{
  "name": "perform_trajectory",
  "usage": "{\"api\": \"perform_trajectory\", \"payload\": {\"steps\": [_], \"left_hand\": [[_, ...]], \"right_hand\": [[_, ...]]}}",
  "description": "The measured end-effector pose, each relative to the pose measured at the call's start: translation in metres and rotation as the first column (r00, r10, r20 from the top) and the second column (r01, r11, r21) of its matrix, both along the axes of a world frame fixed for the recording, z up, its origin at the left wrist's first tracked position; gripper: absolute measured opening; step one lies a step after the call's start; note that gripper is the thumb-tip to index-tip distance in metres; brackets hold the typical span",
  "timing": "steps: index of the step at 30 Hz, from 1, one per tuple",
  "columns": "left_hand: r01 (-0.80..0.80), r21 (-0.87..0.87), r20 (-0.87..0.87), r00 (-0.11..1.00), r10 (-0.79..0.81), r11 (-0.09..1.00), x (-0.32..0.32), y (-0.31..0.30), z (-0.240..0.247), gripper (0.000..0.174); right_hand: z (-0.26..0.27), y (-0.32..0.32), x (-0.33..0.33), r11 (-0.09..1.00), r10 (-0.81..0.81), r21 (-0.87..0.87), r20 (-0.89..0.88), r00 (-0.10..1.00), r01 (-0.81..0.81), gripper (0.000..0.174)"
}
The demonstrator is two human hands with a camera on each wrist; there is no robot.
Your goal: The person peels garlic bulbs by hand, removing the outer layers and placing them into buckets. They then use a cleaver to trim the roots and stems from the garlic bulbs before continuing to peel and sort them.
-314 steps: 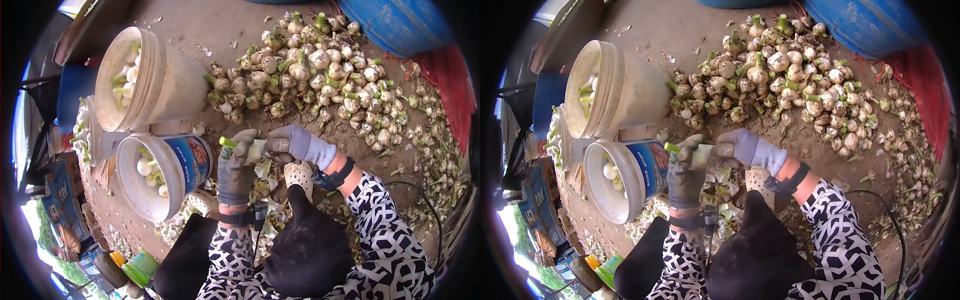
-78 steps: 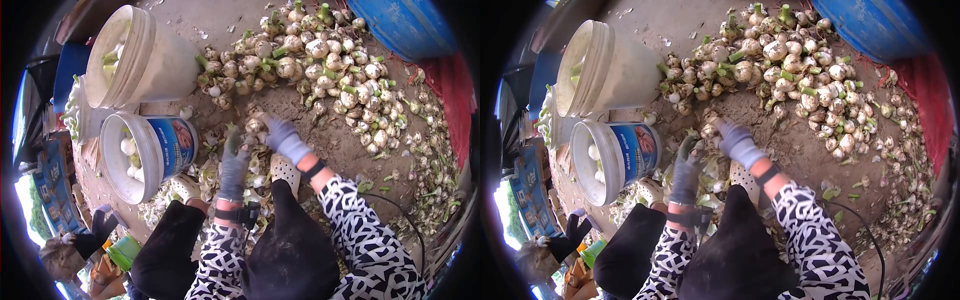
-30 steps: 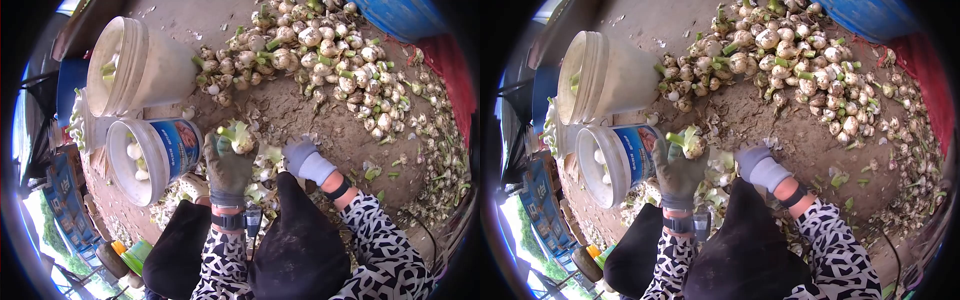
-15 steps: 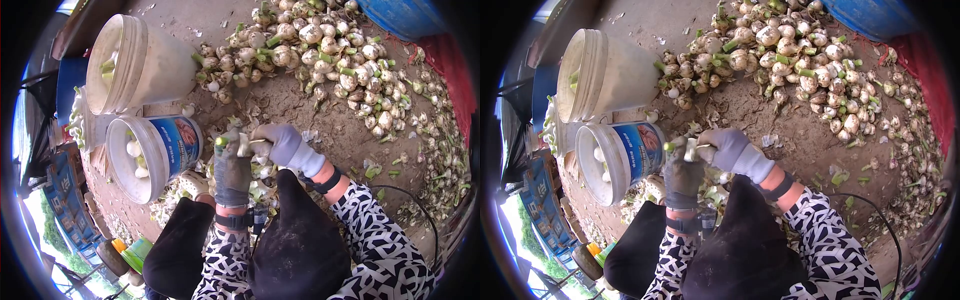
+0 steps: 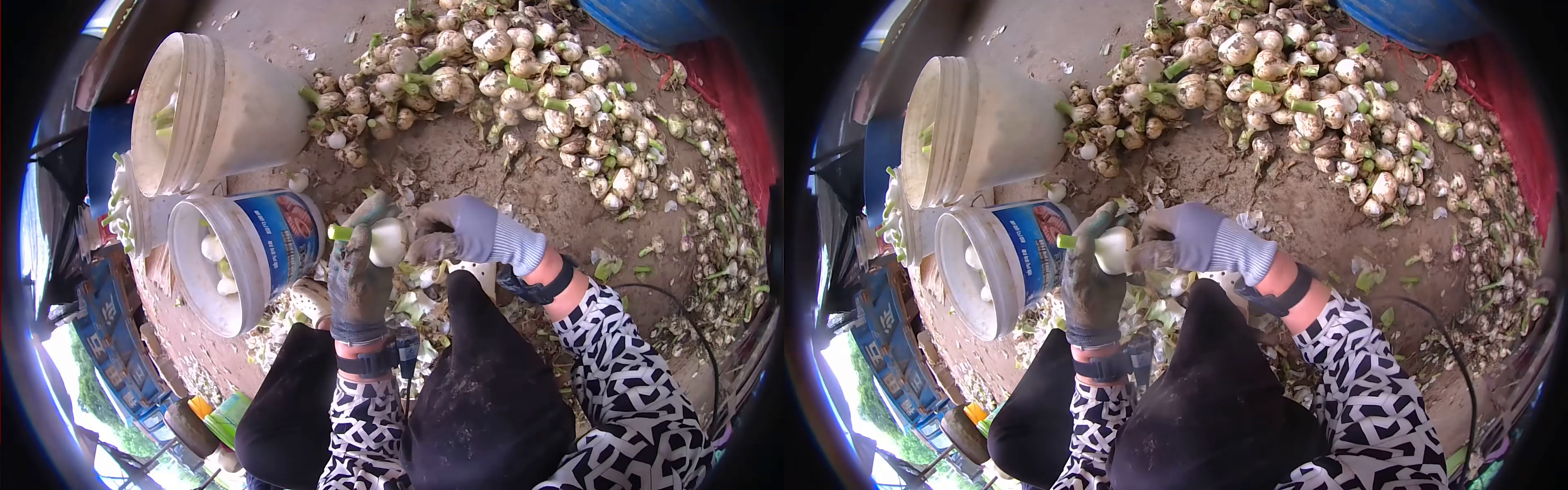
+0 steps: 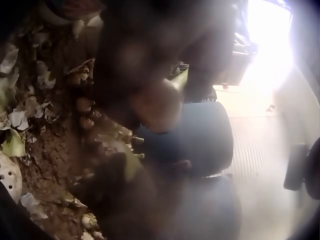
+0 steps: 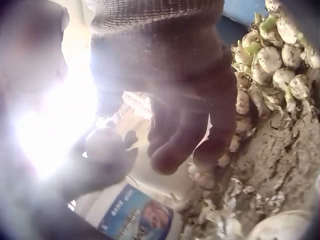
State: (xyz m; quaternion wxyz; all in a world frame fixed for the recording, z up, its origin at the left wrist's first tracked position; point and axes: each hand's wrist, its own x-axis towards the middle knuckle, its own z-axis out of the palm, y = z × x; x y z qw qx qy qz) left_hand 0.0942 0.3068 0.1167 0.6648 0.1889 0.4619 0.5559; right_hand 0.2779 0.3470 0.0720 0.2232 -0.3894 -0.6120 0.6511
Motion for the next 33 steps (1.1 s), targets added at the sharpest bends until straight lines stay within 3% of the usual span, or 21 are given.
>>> {"api": "perform_trajectory", "payload": {"steps": [1,2,3,5,6,8,9,10,11,13,15,16,17,19,21,23,25,26,29,31,33], "left_hand": [[0.167,0.161,-0.485,0.872,-0.069,0.973,0.001,-0.001,0.002,0.027],[0.383,0.211,-0.853,0.522,-0.022,0.900,0.000,-0.002,0.003,0.028],[0.383,0.207,-0.854,0.519,-0.024,0.900,-0.004,-0.003,-0.002,0.028],[0.507,0.315,-0.933,0.320,0.164,0.803,-0.016,-0.006,-0.018,0.029],[0.504,0.312,-0.934,0.320,0.161,0.805,-0.015,-0.006,-0.014,0.029],[0.527,0.191,-0.980,0.155,0.128,0.828,-0.014,-0.006,-0.003,0.027],[0.529,0.188,-0.980,0.155,0.124,0.827,-0.011,-0.006,-0.002,0.027],[0.273,0.194,-0.749,0.661,-0.037,0.942,-0.007,-0.005,-0.001,0.028],[0.046,0.039,-0.257,0.966,-0.034,0.998,-0.006,-0.003,0.000,0.031],[0.025,0.106,-0.128,0.992,-0.011,0.994,-0.009,-0.001,0.001,0.036],[0.001,0.165,0.004,1.000,-0.002,0.986,-0.011,-0.001,0.001,0.042],[-0.067,0.112,0.235,0.971,0.039,0.991,-0.013,0.001,0.000,0.045],[-0.122,0.048,0.449,0.889,0.088,0.991,-0.016,0.003,-0.001,0.048],[-0.150,-0.005,0.466,0.875,0.136,0.989,-0.018,0.003,0.001,0.051],[-0.136,-0.021,0.478,0.869,0.130,0.990,-0.022,0.001,-0.006,0.057],[-0.135,-0.025,0.476,0.870,0.131,0.991,-0.022,-0.002,-0.010,0.059],[-0.037,0.136,-0.172,0.983,0.060,0.990,-0.022,-0.004,-0.009,0.062],[-0.064,0.169,0.067,0.996,0.053,0.984,-0.024,-0.005,-0.008,0.064],[-0.199,0.122,0.154,0.972,0.179,0.973,-0.023,0.000,0.001,0.063],[-0.293,0.016,0.566,0.791,0.233,0.956,-0.029,0.002,-0.001,0.053],[-0.331,0.004,0.628,0.735,0.256,0.944,-0.035,0.003,-0.008,0.050]], "right_hand": [[0.004,0.004,-0.007,0.996,0.081,-0.028,0.013,0.997,-0.081,0.057],[0.012,0.007,-0.011,0.998,0.063,-0.015,-0.069,0.996,-0.065,0.046],[0.017,0.008,-0.014,0.998,0.064,-0.018,-0.072,0.995,-0.065,0.046],[0.022,0.006,-0.018,0.944,0.038,-0.323,-0.087,0.995,-0.064,0.035],[0.018,0.000,-0.022,0.982,-0.024,-0.187,-0.192,0.981,-0.012,0.028],[0.015,-0.004,-0.021,0.955,-0.071,-0.296,-0.254,0.965,-0.007,0.027],[0.015,-0.006,-0.019,0.918,-0.126,-0.397,-0.310,0.942,-0.007,0.026],[0.023,0.000,-0.010,0.881,-0.095,-0.473,-0.180,0.979,-0.002,0.022],[0.019,-0.001,-0.006,0.883,-0.091,-0.469,-0.182,0.979,-0.005,0.022],[-0.004,-0.008,-0.001,0.939,-0.238,-0.292,-0.172,0.956,0.182,0.018],[-0.040,-0.020,0.002,0.976,-0.194,-0.098,-0.001,0.981,0.193,0.016],[-0.045,-0.027,0.000,0.998,0.048,0.024,0.309,0.950,-0.058,0.021],[-0.050,-0.033,-0.003,0.942,0.227,0.062,0.605,0.764,-0.329,0.030],[-0.035,-0.042,-0.009,0.921,0.184,0.184,0.570,0.801,-0.343,0.043],[0.007,-0.034,-0.014,0.947,-0.231,0.254,0.102,0.968,0.199,0.051],[0.032,-0.022,-0.025,0.911,-0.216,0.366,0.023,0.976,0.192,0.050],[0.052,-0.012,-0.038,0.837,-0.204,0.510,-0.049,0.978,0.200,0.036],[0.048,-0.012,-0.042,0.862,-0.217,0.452,-0.078,0.973,0.229,0.029],[0.023,-0.017,-0.044,0.928,-0.251,0.249,-0.135,0.959,0.278,0.016],[0.015,-0.023,-0.030,0.955,-0.263,0.098,-0.160,0.952,0.280,0.010],[0.012,-0.037,-0.013,0.948,-0.079,-0.317,-0.135,0.988,0.033,0.009]]}}
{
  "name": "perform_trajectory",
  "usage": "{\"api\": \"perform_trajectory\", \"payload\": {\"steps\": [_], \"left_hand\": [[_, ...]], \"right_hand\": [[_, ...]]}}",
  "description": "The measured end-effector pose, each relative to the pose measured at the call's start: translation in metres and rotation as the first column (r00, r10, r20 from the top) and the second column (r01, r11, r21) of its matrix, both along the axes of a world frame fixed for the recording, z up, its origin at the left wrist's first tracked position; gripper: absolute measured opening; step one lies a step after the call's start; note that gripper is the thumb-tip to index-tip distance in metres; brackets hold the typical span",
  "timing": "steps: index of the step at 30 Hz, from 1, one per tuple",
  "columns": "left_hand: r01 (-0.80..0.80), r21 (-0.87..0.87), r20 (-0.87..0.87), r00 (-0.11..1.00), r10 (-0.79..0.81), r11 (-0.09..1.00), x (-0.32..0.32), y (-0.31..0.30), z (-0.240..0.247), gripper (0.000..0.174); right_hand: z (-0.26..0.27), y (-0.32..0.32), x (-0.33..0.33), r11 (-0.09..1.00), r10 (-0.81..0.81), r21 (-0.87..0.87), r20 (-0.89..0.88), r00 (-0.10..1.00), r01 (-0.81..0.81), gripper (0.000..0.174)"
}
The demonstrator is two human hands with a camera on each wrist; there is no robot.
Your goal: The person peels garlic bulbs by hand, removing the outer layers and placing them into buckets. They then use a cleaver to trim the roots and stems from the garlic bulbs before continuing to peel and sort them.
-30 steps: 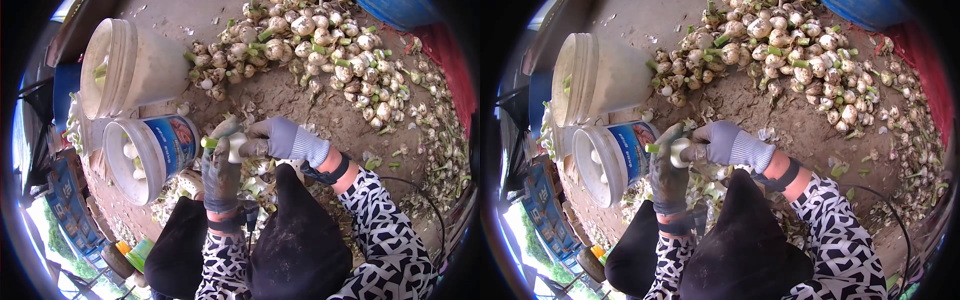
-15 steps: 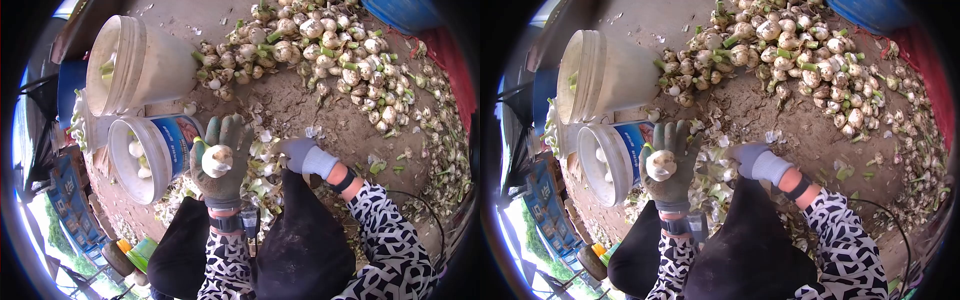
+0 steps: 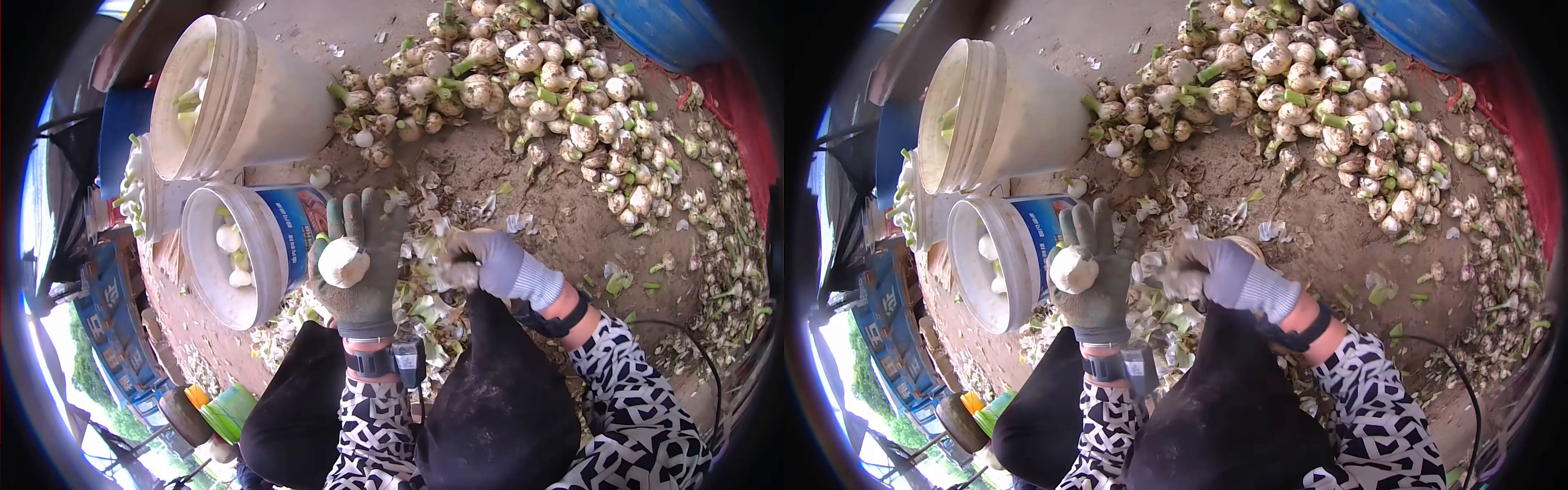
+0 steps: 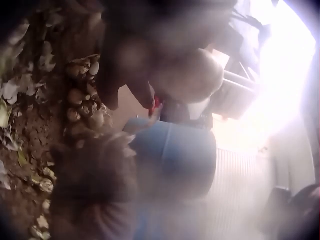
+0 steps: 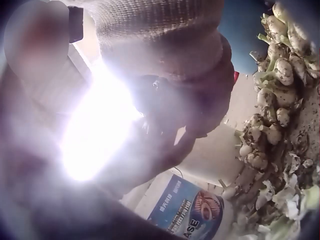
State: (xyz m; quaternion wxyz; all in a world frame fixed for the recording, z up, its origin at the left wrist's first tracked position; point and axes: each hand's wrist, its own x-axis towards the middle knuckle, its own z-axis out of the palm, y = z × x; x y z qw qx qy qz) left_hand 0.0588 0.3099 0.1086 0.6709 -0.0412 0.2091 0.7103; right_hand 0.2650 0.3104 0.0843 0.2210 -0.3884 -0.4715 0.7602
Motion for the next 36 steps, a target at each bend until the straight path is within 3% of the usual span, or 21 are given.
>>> {"api": "perform_trajectory", "payload": {"steps": [2,3,4,6,7,8,10,11,12,13,14,16,18,22,23,24,26,28,30,32,36], "left_hand": [[-0.012,-0.023,0.028,1.000,0.012,1.000,0.000,0.000,-0.002,0.051],[-0.012,-0.049,0.063,0.998,0.015,0.999,0.002,0.000,-0.002,0.052],[-0.009,-0.044,0.067,0.998,0.012,0.999,0.004,0.000,-0.001,0.052],[0.039,-0.058,0.007,0.999,-0.038,0.998,0.007,-0.002,0.002,0.055],[0.094,-0.081,-0.016,0.995,-0.096,0.992,0.006,-0.003,0.003,0.057],[0.134,-0.071,-0.007,0.991,-0.135,0.988,0.004,-0.003,0.002,0.059],[0.193,-0.019,-0.250,0.949,-0.192,0.981,0.001,-0.005,-0.007,0.060],[0.188,-0.021,-0.248,0.950,-0.187,0.982,-0.001,-0.009,-0.010,0.060],[0.118,-0.075,-0.127,0.984,-0.127,0.990,0.002,-0.007,-0.006,0.060],[0.055,-0.133,-0.008,0.998,-0.057,0.990,0.003,-0.005,-0.003,0.059],[0.080,-0.092,-0.100,0.991,-0.089,0.993,0.000,-0.006,-0.004,0.056],[0.018,-0.044,0.050,0.999,-0.016,0.999,-0.002,-0.004,-0.003,0.053],[-0.038,-0.137,0.071,0.996,0.048,0.990,-0.001,0.000,0.001,0.052],[-0.071,-0.102,-0.017,0.997,0.070,0.992,-0.018,0.000,0.006,0.056],[-0.073,0.112,-0.050,0.996,0.079,0.991,-0.035,-0.001,0.015,0.063],[-0.075,0.317,-0.082,0.991,0.106,0.945,-0.056,0.000,0.030,0.070],[-0.256,0.360,0.149,0.965,0.216,0.897,-0.082,0.007,0.073,0.086],[-0.271,0.394,0.027,0.958,0.284,0.878,-0.090,0.000,0.082,0.091],[-0.162,0.261,-0.155,0.966,0.207,0.951,-0.074,-0.002,0.069,0.086],[-0.028,0.084,-0.146,0.988,0.040,0.996,-0.047,-0.001,0.048,0.078],[0.264,-0.215,-0.403,0.853,-0.332,0.940,0.002,0.009,0.009,0.061]], "right_hand": [[-0.005,-0.012,0.003,0.964,0.062,0.267,-0.173,0.983,-0.013,0.011],[-0.001,-0.007,0.002,0.860,0.105,0.509,-0.121,0.987,-0.029,0.022],[0.006,-0.003,0.001,0.858,0.103,0.513,-0.117,0.988,-0.029,0.022],[0.027,0.010,-0.013,0.775,-0.125,0.629,0.048,0.991,0.067,0.028],[0.024,0.018,-0.025,0.672,-0.229,0.726,0.018,0.973,0.145,0.028],[0.027,0.026,-0.033,0.671,-0.225,0.728,0.022,0.974,0.138,0.028],[0.033,0.041,-0.046,0.262,-0.319,0.965,0.093,0.943,-0.006,0.023],[0.026,0.042,-0.051,0.194,-0.340,0.980,0.109,0.934,-0.044,0.017],[0.026,0.038,-0.051,0.195,-0.335,0.980,0.110,0.936,-0.045,0.017],[0.027,0.032,-0.050,0.418,-0.166,0.905,0.161,0.973,-0.078,0.014],[0.027,0.025,-0.048,0.606,0.015,0.783,0.169,0.986,-0.143,0.011],[0.022,-0.002,-0.043,0.803,0.336,0.554,-0.117,0.935,-0.219,0.012],[0.023,-0.013,-0.030,0.855,0.431,0.366,-0.106,0.896,-0.368,0.015],[-0.002,0.003,-0.014,0.857,0.271,0.440,0.058,0.961,-0.268,0.015],[-0.011,0.008,-0.011,0.745,0.215,0.574,0.274,0.937,-0.339,0.017],[-0.020,0.012,-0.006,0.610,0.122,0.664,0.461,0.879,-0.432,0.022],[-0.050,0.029,0.004,0.491,-0.133,0.621,0.746,0.652,-0.611,0.034],[-0.048,0.076,0.011,0.755,-0.192,0.420,0.876,0.443,-0.503,0.039],[-0.043,0.129,0.012,0.834,-0.343,0.430,0.895,0.286,-0.347,0.039],[-0.061,0.175,0.012,0.692,-0.557,0.568,0.813,0.171,-0.446,0.037],[-0.084,0.234,0.007,0.684,-0.487,0.404,0.873,0.033,-0.607,0.033]]}}
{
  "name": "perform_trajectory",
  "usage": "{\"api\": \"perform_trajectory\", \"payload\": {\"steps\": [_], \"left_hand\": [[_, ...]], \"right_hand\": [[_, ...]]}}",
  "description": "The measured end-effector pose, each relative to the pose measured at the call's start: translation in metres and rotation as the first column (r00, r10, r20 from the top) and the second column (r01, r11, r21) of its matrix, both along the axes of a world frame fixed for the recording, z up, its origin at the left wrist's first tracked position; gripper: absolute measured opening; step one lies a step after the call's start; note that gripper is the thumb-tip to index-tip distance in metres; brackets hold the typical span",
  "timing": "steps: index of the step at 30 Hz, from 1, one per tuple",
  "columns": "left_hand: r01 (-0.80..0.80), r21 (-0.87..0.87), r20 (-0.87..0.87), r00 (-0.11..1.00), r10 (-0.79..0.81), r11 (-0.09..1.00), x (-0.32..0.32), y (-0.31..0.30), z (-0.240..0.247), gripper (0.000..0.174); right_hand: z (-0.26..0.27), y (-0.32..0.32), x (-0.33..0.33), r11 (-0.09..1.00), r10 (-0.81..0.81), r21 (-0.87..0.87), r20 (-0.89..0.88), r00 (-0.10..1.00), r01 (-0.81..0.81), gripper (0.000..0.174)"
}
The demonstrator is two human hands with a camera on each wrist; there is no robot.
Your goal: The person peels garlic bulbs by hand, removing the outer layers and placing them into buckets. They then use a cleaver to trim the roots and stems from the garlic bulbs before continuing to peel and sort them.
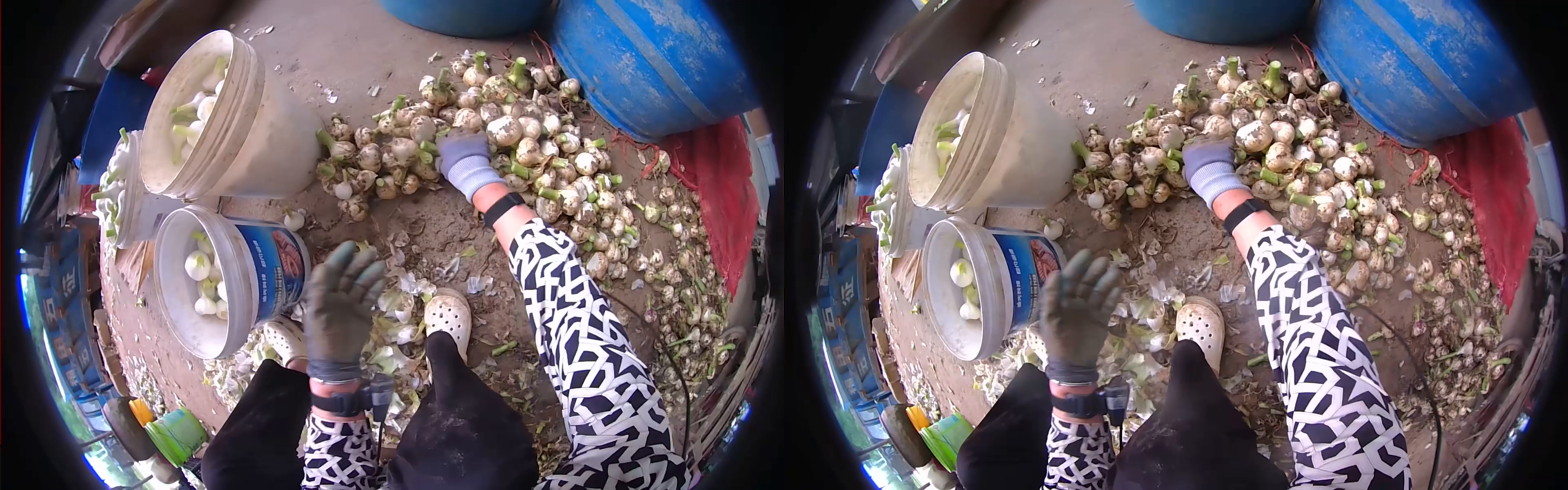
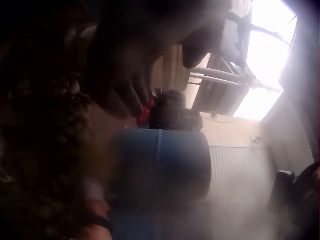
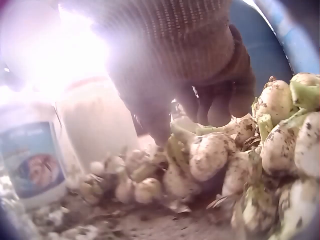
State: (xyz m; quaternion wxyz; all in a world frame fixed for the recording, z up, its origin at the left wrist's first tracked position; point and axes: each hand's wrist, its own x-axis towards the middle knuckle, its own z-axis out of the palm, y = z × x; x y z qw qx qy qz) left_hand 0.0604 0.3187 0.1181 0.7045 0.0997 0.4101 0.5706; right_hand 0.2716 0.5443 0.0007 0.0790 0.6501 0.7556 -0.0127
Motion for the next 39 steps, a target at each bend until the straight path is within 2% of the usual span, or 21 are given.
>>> {"api": "perform_trajectory", "payload": {"steps": [4,6,8,12,14,15,16,18,20,21,22,24,26,27,28,30,32,34,35,36,39], "left_hand": [[0.176,0.016,-0.485,0.862,-0.147,0.984,0.035,0.008,-0.035,0.066],[0.376,0.261,-0.961,0.193,0.200,0.889,0.054,0.018,-0.047,0.078],[0.387,0.309,-0.951,0.138,0.277,0.869,0.068,0.021,-0.051,0.081],[0.514,0.375,-0.926,0.171,0.337,0.771,0.060,0.005,-0.045,0.079],[0.341,0.286,-0.758,0.652,-0.007,0.895,0.057,-0.015,-0.040,0.077],[0.217,0.312,-0.428,0.901,-0.067,0.925,0.054,-0.018,-0.032,0.077],[0.216,0.310,-0.434,0.899,-0.064,0.926,0.047,-0.019,-0.026,0.077],[0.218,-0.081,0.270,0.944,-0.189,0.972,0.032,-0.020,-0.016,0.077],[0.225,0.098,0.211,0.947,-0.241,0.969,0.031,-0.027,-0.010,0.063],[0.475,0.162,-0.625,0.728,-0.283,0.865,0.027,-0.024,-0.007,0.057],[0.666,-0.016,-1.000,-0.005,-0.017,0.746,0.022,-0.019,-0.004,0.054],[0.737,0.106,-0.986,-0.008,0.165,0.668,0.011,-0.005,-0.019,0.046],[0.402,-0.253,-0.605,0.644,-0.468,0.880,0.013,0.009,-0.008,0.037],[0.569,-0.090,-0.938,0.229,-0.262,0.818,0.006,0.010,-0.023,0.053],[0.571,-0.092,-0.939,0.224,-0.262,0.816,0.005,0.010,-0.033,0.053],[0.003,-0.071,-0.701,0.711,-0.052,0.998,0.003,0.014,-0.045,0.051],[0.004,-0.012,-0.745,0.667,-0.011,1.000,0.025,-0.004,0.000,0.046],[0.204,0.178,-0.767,0.642,0.006,0.963,0.049,-0.025,0.014,0.043],[0.219,0.067,-0.853,0.518,-0.058,0.973,0.044,-0.032,0.003,0.059],[0.206,0.012,-0.701,0.699,-0.139,0.978,0.043,-0.027,0.016,0.072],[0.185,0.156,-0.557,0.828,-0.068,0.970,0.030,-0.022,0.010,0.068]], "right_hand": [[0.009,-0.015,0.016,0.990,0.088,-0.082,-0.252,0.964,-0.112,0.034],[0.044,-0.060,0.019,0.960,-0.198,-0.278,-0.671,0.714,0.005,0.033],[0.055,-0.110,0.015,0.902,-0.397,-0.430,-0.863,0.314,-0.043,0.028],[0.072,-0.179,0.013,0.912,-0.402,-0.409,-0.907,0.126,-0.033,0.020],[0.070,-0.197,0.012,0.903,-0.429,-0.425,-0.898,-0.094,-0.062,0.017],[0.073,-0.202,0.013,0.890,-0.451,-0.443,-0.890,-0.061,-0.110,0.014],[0.077,-0.205,0.014,0.889,-0.452,-0.443,-0.890,-0.066,-0.116,0.014],[0.087,-0.209,0.017,0.798,-0.587,-0.509,-0.778,-0.224,-0.323,0.014],[0.096,-0.217,0.010,0.770,-0.626,-0.535,-0.737,-0.254,-0.347,0.017],[0.100,-0.220,0.008,0.695,-0.715,-0.582,-0.619,-0.325,-0.421,0.020],[0.103,-0.223,0.006,0.616,-0.788,-0.611,-0.483,-0.382,-0.497,0.022],[0.108,-0.225,0.007,0.520,-0.852,-0.610,-0.413,-0.320,-0.598,0.029],[0.117,-0.225,0.003,0.443,-0.880,-0.506,-0.405,-0.250,-0.740,0.034],[0.112,-0.223,0.003,0.391,-0.905,-0.477,-0.355,-0.234,-0.787,0.039],[0.107,-0.221,-0.001,0.394,-0.904,-0.473,-0.354,-0.239,-0.788,0.039],[0.096,-0.215,-0.011,0.494,-0.859,-0.394,-0.085,-0.505,-0.775,0.043],[0.083,-0.210,-0.012,0.517,-0.845,-0.350,-0.061,-0.532,-0.781,0.045],[0.084,-0.212,-0.013,0.403,-0.915,-0.495,-0.231,-0.330,-0.770,0.043],[0.094,-0.214,-0.018,0.452,-0.891,-0.428,-0.266,-0.369,-0.783,0.044],[0.086,-0.212,-0.012,0.327,-0.928,-0.393,-0.308,-0.212,-0.860,0.039],[0.083,-0.222,-0.015,0.394,-0.919,-0.339,-0.164,-0.359,-0.854,0.035]]}}
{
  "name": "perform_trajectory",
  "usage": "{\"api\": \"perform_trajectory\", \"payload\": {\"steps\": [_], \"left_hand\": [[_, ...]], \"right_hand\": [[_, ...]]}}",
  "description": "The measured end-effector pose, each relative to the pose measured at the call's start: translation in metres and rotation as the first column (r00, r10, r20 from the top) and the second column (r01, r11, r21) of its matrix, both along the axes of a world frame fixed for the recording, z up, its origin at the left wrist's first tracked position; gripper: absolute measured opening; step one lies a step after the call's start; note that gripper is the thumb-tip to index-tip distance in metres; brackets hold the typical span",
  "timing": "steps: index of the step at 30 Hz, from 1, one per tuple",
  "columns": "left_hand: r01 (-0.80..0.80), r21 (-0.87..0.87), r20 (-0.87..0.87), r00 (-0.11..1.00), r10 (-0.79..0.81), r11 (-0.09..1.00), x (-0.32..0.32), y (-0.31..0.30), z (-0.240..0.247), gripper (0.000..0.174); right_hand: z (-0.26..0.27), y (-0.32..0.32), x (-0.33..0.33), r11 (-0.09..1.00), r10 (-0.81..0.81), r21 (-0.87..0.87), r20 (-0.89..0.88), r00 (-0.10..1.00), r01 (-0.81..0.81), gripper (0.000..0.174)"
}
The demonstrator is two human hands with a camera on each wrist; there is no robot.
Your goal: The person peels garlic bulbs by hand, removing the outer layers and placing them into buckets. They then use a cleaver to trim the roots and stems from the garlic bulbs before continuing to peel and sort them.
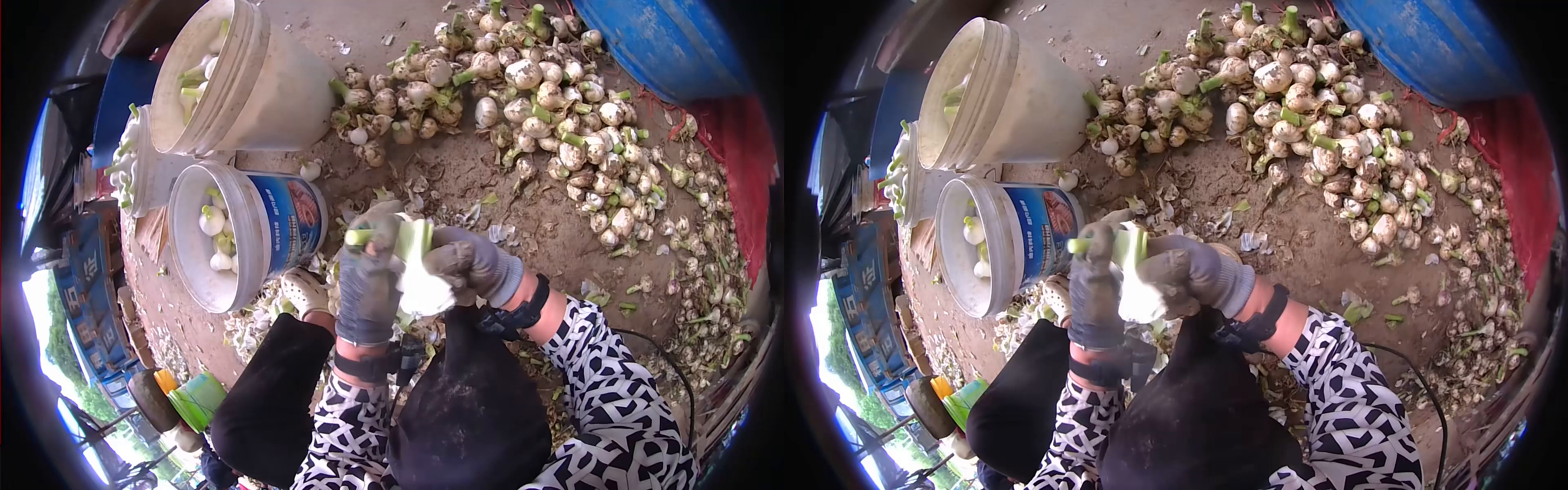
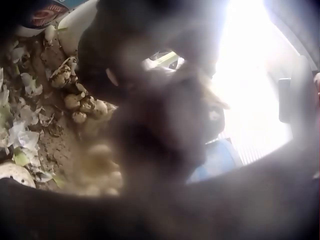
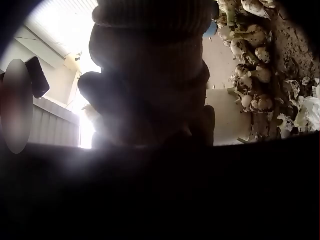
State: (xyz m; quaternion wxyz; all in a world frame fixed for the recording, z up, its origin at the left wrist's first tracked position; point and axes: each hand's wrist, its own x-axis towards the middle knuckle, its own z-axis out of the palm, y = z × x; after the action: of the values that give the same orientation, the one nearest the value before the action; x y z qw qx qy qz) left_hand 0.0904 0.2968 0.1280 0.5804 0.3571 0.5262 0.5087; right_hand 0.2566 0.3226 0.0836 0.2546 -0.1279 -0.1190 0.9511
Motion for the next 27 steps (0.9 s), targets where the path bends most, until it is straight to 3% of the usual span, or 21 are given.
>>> {"api": "perform_trajectory", "payload": {"steps": [1,2,3,4,7,8,11,12,13,14,15,16,17,19,20,21,22,23,24,25,27], "left_hand": [[-0.170,-0.109,0.335,0.921,0.197,0.979,0.007,0.003,-0.008,0.054],[-0.125,-0.123,0.464,0.870,0.168,0.985,-0.001,0.003,-0.006,0.046],[-0.075,-0.133,0.582,0.801,0.140,0.988,-0.009,0.002,-0.004,0.039],[-0.156,-0.081,0.692,0.702,0.168,0.984,-0.006,0.002,-0.002,0.033],[-0.038,-0.037,0.844,0.533,0.052,0.999,-0.001,0.005,0.012,0.036],[-0.036,-0.085,0.847,0.524,0.091,0.996,-0.004,0.005,0.004,0.036],[-0.221,-0.213,0.803,0.515,0.299,0.952,0.004,0.008,0.006,0.032],[-0.266,-0.308,0.880,0.286,0.380,0.914,0.000,0.014,0.006,0.028],[-0.262,-0.353,0.868,0.267,0.419,0.898,-0.023,0.020,-0.007,0.027],[-0.301,-0.376,0.821,0.331,0.466,0.876,-0.039,0.018,-0.017,0.028],[-0.341,-0.389,0.768,0.392,0.505,0.856,-0.046,0.021,-0.015,0.029],[-0.337,-0.453,0.740,0.374,0.559,0.825,-0.046,0.021,-0.010,0.032],[-0.309,-0.379,0.787,0.387,0.480,0.872,-0.048,0.015,-0.015,0.034],[-0.230,-0.325,0.843,0.370,0.391,0.917,-0.040,0.013,-0.015,0.036],[-0.258,-0.145,0.520,0.801,0.296,0.955,-0.038,0.010,-0.028,0.035],[-0.255,-0.154,0.520,0.800,0.298,0.954,-0.035,0.007,-0.021,0.035],[-0.052,0.078,-0.326,0.942,0.075,0.996,-0.029,0.006,-0.005,0.034],[0.275,0.060,-0.946,0.322,-0.033,0.960,-0.025,0.004,0.004,0.033],[0.080,0.090,-0.614,0.789,-0.008,0.993,-0.025,0.009,-0.003,0.032],[0.093,0.090,-0.611,0.792,-0.018,0.992,-0.023,0.005,-0.005,0.032],[0.121,0.088,-0.820,0.573,0.003,0.989,-0.017,0.000,0.001,0.032]], "right_hand": [[0.006,0.000,0.000,0.992,-0.102,-0.081,-0.060,0.993,0.097,0.033],[-0.004,-0.005,0.001,0.869,-0.394,0.322,-0.009,0.919,0.376,0.042],[0.025,0.010,0.021,0.968,-0.248,0.019,-0.073,0.966,0.250,0.053],[0.018,0.007,0.034,0.961,-0.272,0.049,-0.041,0.961,0.274,0.057],[0.028,-0.013,0.050,0.912,-0.406,0.074,0.037,0.913,0.403,0.064],[0.038,-0.021,0.051,0.888,-0.443,-0.083,0.099,0.891,0.451,0.054],[0.044,-0.031,0.062,0.929,-0.358,-0.019,-0.299,0.885,0.370,0.049],[0.058,-0.035,0.054,0.746,-0.593,0.081,-0.370,0.715,0.661,0.043],[0.071,-0.036,0.045,0.467,-0.744,0.147,-0.466,0.478,0.872,0.037],[0.060,-0.010,0.061,0.707,-0.309,0.362,-0.614,0.726,0.607,0.033],[0.050,0.019,0.077,0.737,0.212,0.616,-0.603,0.769,0.279,0.029],[0.055,0.015,0.072,0.498,0.126,0.867,-0.067,0.990,-0.004,0.033],[0.061,0.006,0.063,0.305,-0.126,0.864,0.453,0.883,-0.400,0.038],[0.070,0.004,0.022,-0.088,-0.542,0.336,0.774,0.328,-0.938,0.057],[0.061,0.007,0.018,0.024,-0.675,0.561,0.619,0.401,-0.827,0.051],[0.047,0.013,0.014,0.091,-0.797,0.756,0.446,0.408,-0.649,0.047],[0.037,0.021,0.005,0.102,-0.794,0.753,0.455,0.403,-0.650,0.047],[0.029,0.032,-0.007,-0.092,-0.872,0.769,0.245,0.424,-0.633,0.040],[0.024,0.038,-0.014,-0.285,-0.899,0.734,0.019,0.438,-0.617,0.035],[0.022,0.038,-0.016,-0.277,-0.905,0.731,0.021,0.426,-0.624,0.035],[0.021,0.040,-0.021,-0.255,-0.834,0.775,0.126,0.537,-0.578,0.023]]}}
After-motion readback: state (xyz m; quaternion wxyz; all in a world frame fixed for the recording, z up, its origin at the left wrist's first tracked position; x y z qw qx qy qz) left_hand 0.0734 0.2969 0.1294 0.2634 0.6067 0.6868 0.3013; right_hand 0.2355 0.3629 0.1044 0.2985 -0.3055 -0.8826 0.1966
